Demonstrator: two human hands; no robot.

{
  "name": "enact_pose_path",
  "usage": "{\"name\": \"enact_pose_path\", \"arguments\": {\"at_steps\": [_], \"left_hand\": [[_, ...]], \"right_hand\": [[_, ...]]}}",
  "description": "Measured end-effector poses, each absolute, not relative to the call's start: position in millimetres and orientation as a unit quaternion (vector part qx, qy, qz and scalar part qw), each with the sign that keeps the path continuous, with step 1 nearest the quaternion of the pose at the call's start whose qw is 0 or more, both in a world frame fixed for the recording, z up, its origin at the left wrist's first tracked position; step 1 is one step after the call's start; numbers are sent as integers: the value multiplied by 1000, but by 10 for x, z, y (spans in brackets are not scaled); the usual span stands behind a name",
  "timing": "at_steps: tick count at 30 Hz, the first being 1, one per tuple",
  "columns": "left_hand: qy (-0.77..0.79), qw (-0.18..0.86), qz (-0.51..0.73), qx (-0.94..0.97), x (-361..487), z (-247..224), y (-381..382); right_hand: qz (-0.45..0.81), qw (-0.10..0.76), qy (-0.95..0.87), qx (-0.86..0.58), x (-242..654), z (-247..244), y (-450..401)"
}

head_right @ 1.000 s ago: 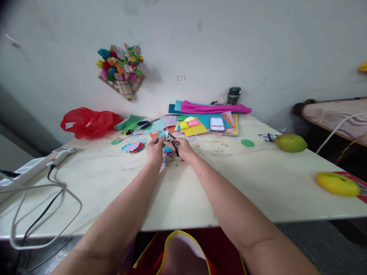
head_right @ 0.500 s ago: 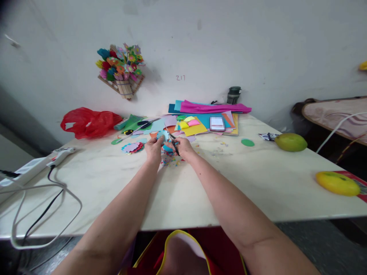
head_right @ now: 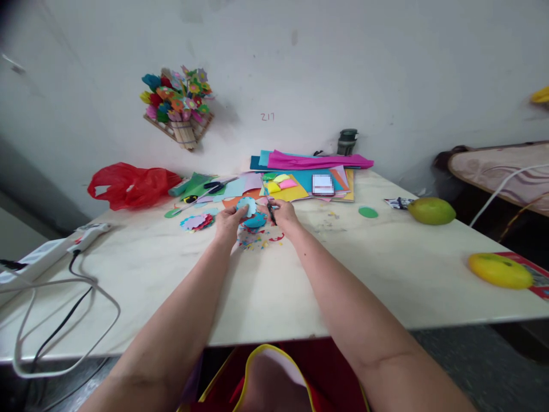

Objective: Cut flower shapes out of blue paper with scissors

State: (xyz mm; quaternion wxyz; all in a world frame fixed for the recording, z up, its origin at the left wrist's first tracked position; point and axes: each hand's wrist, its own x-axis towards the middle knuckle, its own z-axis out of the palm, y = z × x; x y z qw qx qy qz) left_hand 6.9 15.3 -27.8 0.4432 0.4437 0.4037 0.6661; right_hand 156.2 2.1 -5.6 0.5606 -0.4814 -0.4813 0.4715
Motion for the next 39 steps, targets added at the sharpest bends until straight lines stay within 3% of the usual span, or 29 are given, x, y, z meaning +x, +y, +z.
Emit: {"name": "enact_pose_path", "arguments": {"at_steps": [9,20,39], "left_hand": [[391,523,576,492,41,-179,53],[383,537,468,588,19,-189,21],[375,594,491,515,74,-204,13]], "right_hand": [[490,578,-473,-450,1614,73,-74],[518,547,-520,-403,1676,60,-68],[451,610,-500,-418,1561,-38,-6]]}}
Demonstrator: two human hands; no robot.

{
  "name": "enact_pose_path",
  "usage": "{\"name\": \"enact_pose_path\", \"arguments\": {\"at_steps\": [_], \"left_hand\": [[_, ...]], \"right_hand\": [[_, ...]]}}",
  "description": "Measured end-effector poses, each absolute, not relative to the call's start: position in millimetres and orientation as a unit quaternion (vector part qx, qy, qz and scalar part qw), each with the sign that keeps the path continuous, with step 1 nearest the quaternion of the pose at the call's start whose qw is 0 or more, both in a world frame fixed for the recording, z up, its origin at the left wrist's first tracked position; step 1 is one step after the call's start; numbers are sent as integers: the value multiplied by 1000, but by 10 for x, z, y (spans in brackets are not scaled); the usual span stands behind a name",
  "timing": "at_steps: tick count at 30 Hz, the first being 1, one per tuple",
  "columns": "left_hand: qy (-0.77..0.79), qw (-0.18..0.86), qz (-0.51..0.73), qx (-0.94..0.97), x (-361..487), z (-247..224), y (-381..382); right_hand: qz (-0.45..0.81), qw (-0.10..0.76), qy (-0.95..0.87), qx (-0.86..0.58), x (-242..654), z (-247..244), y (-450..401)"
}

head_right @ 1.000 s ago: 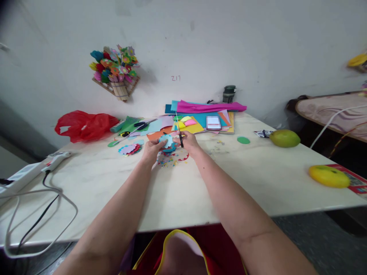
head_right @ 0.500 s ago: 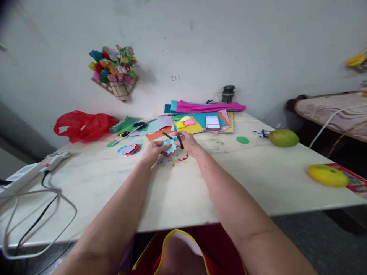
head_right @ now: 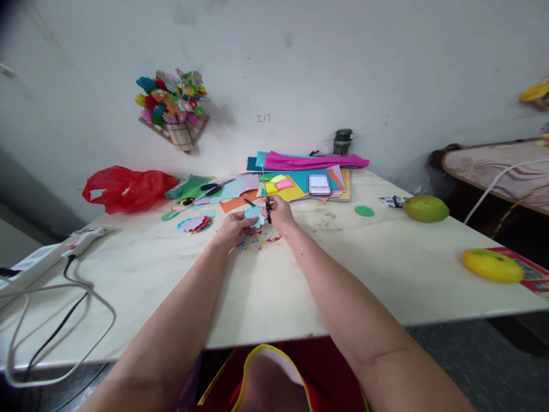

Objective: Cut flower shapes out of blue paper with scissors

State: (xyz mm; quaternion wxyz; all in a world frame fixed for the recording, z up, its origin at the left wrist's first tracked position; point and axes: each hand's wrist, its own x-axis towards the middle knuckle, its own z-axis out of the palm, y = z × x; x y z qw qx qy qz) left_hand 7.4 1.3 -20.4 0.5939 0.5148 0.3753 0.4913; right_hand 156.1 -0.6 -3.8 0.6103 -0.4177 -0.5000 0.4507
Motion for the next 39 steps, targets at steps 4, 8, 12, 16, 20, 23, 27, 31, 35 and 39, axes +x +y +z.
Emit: {"name": "enact_pose_path", "arguments": {"at_steps": [4,8,12,16,20,23,27,31,35,39], "left_hand": [[364,587,529,494,71,-191,9],[372,559,564,481,63,-180,14],[369,561,581,460,69,-190,21],[360,540,602,466,73,-216,49],[376,522,629,437,59,-214,77],[392,516,639,414,42,-195,89],[373,511,663,399,25,-178,103],[345,506,691,385,11,-175,119],[334,507,700,377,-6,-171,129],[345,508,695,375,-25,-174,134]], "right_hand": [[450,611,-500,-417,1545,-38,-11],[468,600,-497,-417,1512,-56,-19],[489,588,-501,-405,1457,-54,-45],[494,585,-497,-407,1427,-23,-75],[492,574,-497,-426,1453,-14,-89],[501,537,-520,-436,1498,-43,-79],[521,477,-559,-435,1552,-79,-74],[551,435,-576,-418,1580,-67,-102],[576,406,-575,-415,1598,-45,-127],[583,386,-584,-413,1611,-42,-129]]}}
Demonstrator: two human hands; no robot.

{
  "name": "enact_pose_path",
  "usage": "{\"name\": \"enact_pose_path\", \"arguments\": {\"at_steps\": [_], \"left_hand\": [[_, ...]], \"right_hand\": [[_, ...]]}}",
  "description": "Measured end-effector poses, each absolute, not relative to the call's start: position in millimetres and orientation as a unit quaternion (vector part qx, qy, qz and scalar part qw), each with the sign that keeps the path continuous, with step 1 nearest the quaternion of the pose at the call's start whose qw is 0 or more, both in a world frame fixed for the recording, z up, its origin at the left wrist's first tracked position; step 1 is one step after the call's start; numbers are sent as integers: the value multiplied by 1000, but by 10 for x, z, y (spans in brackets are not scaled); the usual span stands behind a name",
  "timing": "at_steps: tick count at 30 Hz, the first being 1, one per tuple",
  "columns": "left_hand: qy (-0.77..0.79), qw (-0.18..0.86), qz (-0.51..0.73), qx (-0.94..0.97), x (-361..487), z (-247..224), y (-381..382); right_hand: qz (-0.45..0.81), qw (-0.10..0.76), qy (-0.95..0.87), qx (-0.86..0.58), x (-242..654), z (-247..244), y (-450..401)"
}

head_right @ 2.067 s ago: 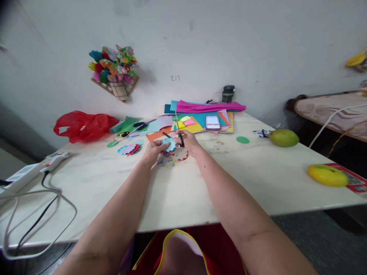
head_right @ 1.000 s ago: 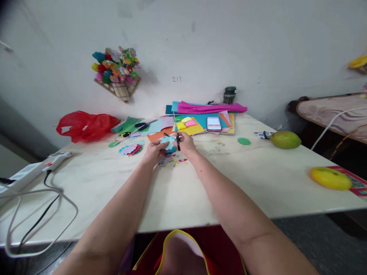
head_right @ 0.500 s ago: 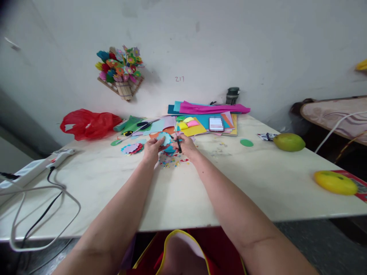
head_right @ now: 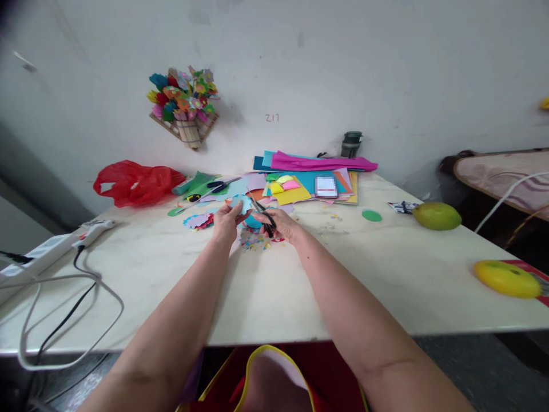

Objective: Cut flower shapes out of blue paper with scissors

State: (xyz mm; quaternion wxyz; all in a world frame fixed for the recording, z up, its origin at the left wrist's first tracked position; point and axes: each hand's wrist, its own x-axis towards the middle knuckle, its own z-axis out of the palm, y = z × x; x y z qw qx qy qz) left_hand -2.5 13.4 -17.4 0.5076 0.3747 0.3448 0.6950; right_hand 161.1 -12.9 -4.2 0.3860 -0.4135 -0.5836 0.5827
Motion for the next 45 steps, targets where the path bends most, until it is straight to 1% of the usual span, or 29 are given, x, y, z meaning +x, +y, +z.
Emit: {"name": "enact_pose_path", "arguments": {"at_steps": [9,27,45], "left_hand": [[376,517,687,346,-50,-190,148],[369,552,679,313,10,-172,113],[366,550,681,315,10,-179,110]], "right_hand": [[570,353,-616,-412,1619,-119,-67],[568,355,-613,-419,1606,-109,-88],[554,359,-619,-427,1601,-146,-61]]}}
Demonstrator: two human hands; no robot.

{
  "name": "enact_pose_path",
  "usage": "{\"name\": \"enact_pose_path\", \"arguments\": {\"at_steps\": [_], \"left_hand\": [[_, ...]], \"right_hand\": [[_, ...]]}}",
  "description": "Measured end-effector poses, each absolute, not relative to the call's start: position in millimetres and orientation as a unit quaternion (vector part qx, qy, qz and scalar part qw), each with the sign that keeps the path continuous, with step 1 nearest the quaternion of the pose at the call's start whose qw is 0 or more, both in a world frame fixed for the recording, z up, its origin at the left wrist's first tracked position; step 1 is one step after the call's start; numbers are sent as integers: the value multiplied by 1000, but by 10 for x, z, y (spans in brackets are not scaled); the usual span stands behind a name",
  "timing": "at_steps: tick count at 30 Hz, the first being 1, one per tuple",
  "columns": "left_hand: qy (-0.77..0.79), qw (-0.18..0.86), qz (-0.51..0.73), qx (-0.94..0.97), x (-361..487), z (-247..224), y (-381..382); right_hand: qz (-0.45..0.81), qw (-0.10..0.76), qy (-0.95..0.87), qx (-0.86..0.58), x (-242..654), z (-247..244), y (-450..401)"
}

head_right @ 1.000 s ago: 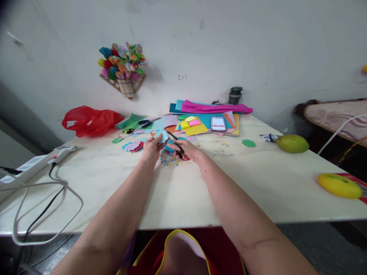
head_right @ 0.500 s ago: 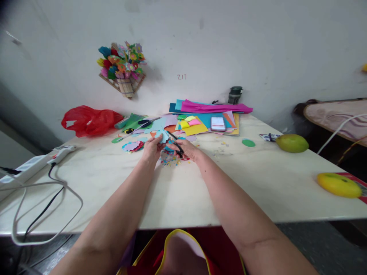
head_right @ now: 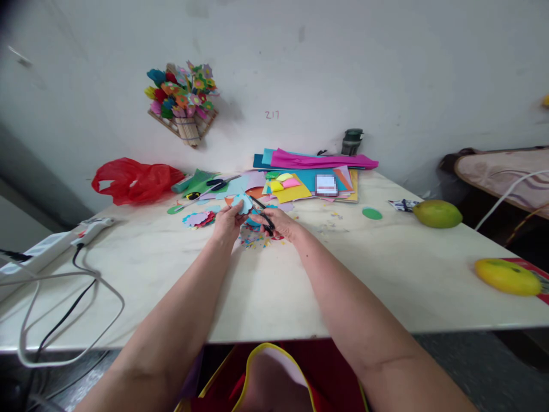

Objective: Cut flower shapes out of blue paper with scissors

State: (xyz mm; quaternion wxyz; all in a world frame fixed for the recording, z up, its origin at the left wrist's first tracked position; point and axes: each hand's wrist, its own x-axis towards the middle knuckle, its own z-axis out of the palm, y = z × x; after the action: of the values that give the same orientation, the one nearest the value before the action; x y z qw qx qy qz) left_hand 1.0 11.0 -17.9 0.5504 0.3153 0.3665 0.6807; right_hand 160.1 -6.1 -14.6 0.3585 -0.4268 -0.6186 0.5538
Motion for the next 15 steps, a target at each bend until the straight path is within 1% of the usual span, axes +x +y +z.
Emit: {"name": "enact_pose_path", "arguments": {"at_steps": [15], "left_hand": [[358,547,692,304,21,-201,132]], "right_hand": [[559,353,-612,-434,1580,-75,-120]]}}
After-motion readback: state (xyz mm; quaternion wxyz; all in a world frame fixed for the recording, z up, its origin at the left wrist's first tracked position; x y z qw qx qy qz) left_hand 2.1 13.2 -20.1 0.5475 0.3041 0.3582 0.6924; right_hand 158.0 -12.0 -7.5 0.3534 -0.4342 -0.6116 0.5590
